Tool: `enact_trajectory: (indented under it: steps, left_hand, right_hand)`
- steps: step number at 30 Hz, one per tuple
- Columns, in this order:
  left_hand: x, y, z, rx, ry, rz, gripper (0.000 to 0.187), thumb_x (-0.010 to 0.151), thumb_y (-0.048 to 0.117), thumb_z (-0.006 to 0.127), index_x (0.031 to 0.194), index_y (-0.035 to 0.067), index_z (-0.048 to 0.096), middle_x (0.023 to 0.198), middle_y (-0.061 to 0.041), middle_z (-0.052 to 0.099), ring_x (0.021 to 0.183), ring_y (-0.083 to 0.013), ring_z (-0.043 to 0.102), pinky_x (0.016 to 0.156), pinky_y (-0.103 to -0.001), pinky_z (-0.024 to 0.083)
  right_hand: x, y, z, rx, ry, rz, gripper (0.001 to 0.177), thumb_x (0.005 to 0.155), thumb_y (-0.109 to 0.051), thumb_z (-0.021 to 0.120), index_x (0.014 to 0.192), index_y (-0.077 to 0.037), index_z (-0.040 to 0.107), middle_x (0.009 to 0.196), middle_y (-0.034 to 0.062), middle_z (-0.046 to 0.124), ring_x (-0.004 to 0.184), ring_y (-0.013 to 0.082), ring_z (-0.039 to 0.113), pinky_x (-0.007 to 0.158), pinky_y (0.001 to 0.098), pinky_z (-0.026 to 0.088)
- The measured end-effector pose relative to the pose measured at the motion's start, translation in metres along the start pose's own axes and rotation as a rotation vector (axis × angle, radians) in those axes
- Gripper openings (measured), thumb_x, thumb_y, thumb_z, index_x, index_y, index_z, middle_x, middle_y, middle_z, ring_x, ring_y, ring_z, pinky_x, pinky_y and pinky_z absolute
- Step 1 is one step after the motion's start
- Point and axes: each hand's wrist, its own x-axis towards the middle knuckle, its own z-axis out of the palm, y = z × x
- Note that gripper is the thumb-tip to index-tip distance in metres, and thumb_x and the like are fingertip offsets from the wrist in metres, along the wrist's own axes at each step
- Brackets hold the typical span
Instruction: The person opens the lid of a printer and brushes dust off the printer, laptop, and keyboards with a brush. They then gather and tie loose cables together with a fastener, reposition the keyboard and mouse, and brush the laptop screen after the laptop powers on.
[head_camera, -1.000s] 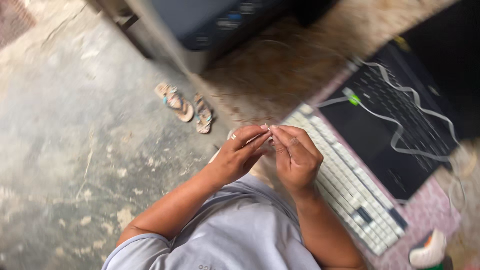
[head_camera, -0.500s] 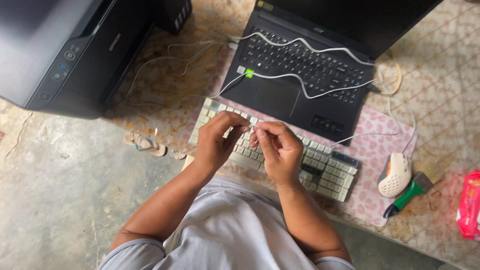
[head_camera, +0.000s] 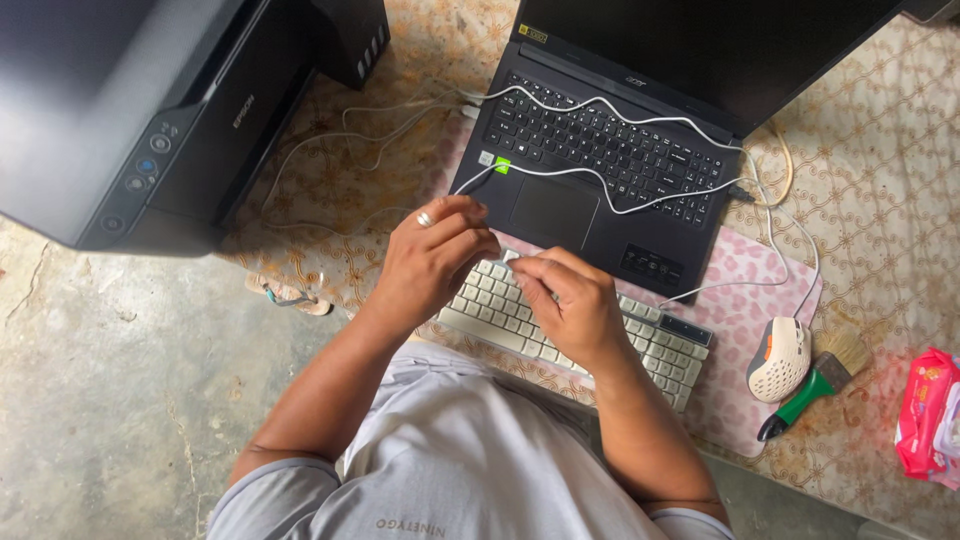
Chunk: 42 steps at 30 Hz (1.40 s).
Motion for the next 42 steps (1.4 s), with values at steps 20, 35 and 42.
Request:
enact_trajectory:
  steps: [20,35,42]
  left_hand:
    - [-0.031,-0.075,-0.051,-0.155,-0.146,-0.242,0.019,0.077,0.008,0.082,0.089,0.005,0.068,0.090,-0.007,0.067,0.087,-0.0277,0.067,0.073,-0.039,0.054]
    - [-0.035,-0.082,0.002,0.017,-0.252,-0.389,0.032,0.088,0.014,0.078,0.114,0.005,0.063,0.110,-0.020,0.062,0.092,-0.0431,0.064,0.075,-0.048,0.054]
    - [-0.004,-0.078,0.006,0.196,-0.315,-0.433,0.025,0.094,0.015,0.073,0.115,0.006,0.062,0.095,-0.019,0.068,0.085,-0.0423,0.067,0.071,-0.051,0.053]
  right_hand:
    - [0.044,0.026,0.062,-0.014,-0.385,0.142,0.014,0.093,-0.016,0.075,0.092,-0.005,0.067,0.082,0.0100,0.074,0.074,0.0279,0.073,0.064,0.0372,0.056]
    - [0.043,0.145,-0.035,-0.719,-0.090,0.094,0.007,0.094,-0.014,0.075,0.092,-0.010,0.070,0.111,0.0086,0.062,0.110,0.0281,0.060,0.101,0.0462,0.041]
    - [0.074,0.188,-0.102,-0.561,0.082,-0.159,0.009,0.098,-0.010,0.074,0.096,-0.006,0.067,0.103,0.0068,0.063,0.101,0.0267,0.060,0.088,0.0415,0.044]
